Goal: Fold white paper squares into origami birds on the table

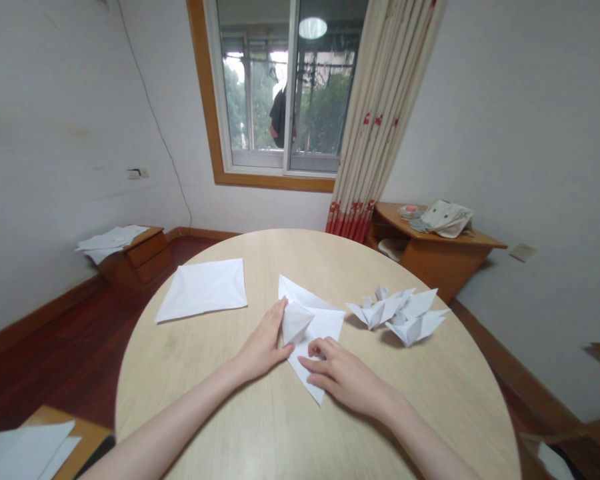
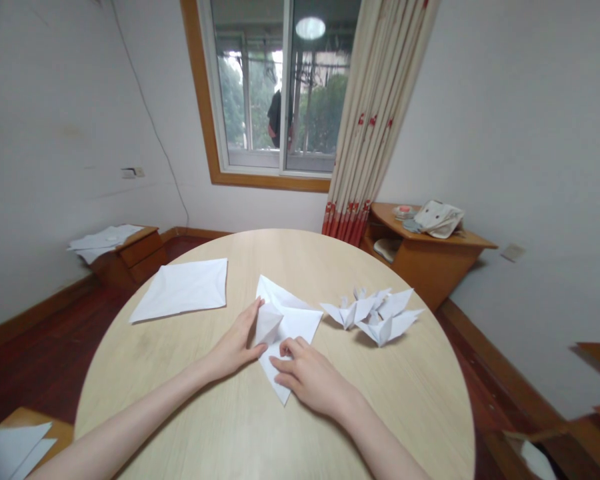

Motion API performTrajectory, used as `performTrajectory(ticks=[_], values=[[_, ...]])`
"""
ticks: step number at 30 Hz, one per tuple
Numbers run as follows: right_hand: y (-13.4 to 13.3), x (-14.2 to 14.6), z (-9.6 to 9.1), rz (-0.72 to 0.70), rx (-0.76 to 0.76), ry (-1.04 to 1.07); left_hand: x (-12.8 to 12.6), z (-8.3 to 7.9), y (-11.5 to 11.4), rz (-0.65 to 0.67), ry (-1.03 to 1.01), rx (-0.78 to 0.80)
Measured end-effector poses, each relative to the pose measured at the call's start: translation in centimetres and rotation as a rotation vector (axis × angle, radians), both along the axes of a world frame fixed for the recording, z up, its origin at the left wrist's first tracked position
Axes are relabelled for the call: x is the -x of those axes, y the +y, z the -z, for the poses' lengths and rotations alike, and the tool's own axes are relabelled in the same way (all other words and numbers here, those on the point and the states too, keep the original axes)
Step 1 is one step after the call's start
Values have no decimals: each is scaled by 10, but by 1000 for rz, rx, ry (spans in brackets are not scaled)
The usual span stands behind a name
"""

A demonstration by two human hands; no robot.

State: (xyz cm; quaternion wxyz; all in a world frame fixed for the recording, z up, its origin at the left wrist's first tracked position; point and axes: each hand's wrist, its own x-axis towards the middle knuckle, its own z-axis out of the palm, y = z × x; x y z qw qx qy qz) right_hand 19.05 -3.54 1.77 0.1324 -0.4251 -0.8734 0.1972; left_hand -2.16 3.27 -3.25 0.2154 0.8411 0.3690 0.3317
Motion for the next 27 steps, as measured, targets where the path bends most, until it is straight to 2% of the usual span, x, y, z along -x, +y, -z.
performTrajectory(ticks=[10, 15, 20, 27], values=[[0, 1, 4, 0, -40, -6, 1, 5, 2, 9, 27, -32], [2, 7, 11, 19, -135, -25, 1, 13, 7, -23, 61, -83], [2, 18, 16, 72, -175, -60, 1, 18, 12, -55, 84, -95], [5, 26, 26, 132, -187, -162, 1, 17, 13, -61, 113, -118]])
